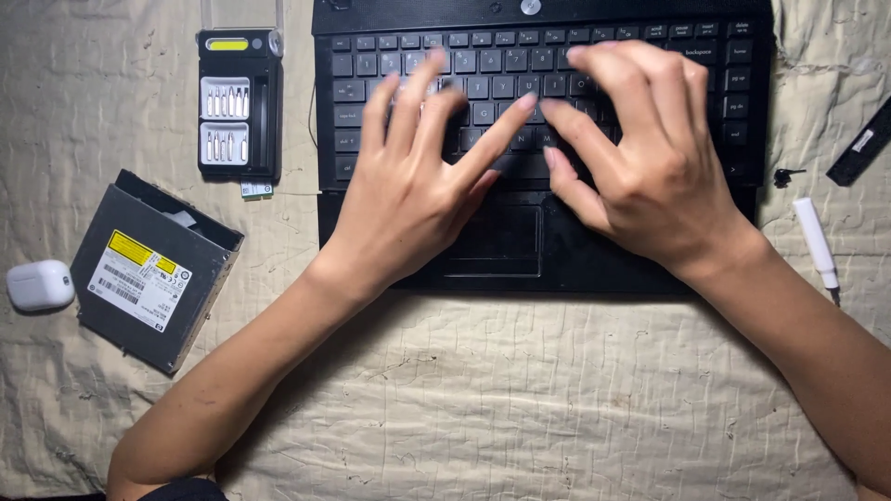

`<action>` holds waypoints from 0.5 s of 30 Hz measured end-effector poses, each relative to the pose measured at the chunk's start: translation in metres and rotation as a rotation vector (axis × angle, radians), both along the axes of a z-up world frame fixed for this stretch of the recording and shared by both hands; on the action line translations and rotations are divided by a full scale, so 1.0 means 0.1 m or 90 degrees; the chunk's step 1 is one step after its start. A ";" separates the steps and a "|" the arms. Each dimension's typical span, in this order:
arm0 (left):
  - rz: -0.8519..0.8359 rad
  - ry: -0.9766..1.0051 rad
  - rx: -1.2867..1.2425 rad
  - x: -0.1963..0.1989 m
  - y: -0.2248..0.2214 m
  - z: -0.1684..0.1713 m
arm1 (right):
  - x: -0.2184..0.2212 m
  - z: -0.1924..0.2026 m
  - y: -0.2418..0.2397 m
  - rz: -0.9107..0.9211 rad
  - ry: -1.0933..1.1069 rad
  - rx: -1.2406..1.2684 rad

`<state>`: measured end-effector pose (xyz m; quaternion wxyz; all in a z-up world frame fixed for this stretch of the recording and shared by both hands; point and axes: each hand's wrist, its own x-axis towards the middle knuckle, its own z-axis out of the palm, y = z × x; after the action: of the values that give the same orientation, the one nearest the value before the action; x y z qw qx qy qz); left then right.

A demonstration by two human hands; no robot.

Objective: Removing and re-installing a laptop keyboard during a repair process.

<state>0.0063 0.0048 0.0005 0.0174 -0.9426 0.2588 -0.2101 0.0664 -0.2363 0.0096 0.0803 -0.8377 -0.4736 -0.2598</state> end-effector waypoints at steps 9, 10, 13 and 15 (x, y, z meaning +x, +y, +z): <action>0.000 0.078 -0.172 0.01 0.01 -0.04 | 0.04 -0.04 -0.03 -0.155 0.152 0.030; -0.001 0.078 -0.171 0.01 0.01 -0.04 | 0.03 -0.04 -0.03 -0.157 0.151 0.030; 0.003 0.086 -0.180 0.02 0.01 -0.02 | 0.03 -0.04 -0.03 -0.140 0.113 0.019; -0.012 0.066 -0.206 0.02 0.00 -0.01 | 0.04 -0.09 -0.04 -0.028 0.168 0.049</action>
<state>0.0087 0.0052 -0.0005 -0.1501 -0.9402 0.2312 -0.1999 0.0702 -0.2400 0.0002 0.1684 -0.8711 -0.4302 -0.1667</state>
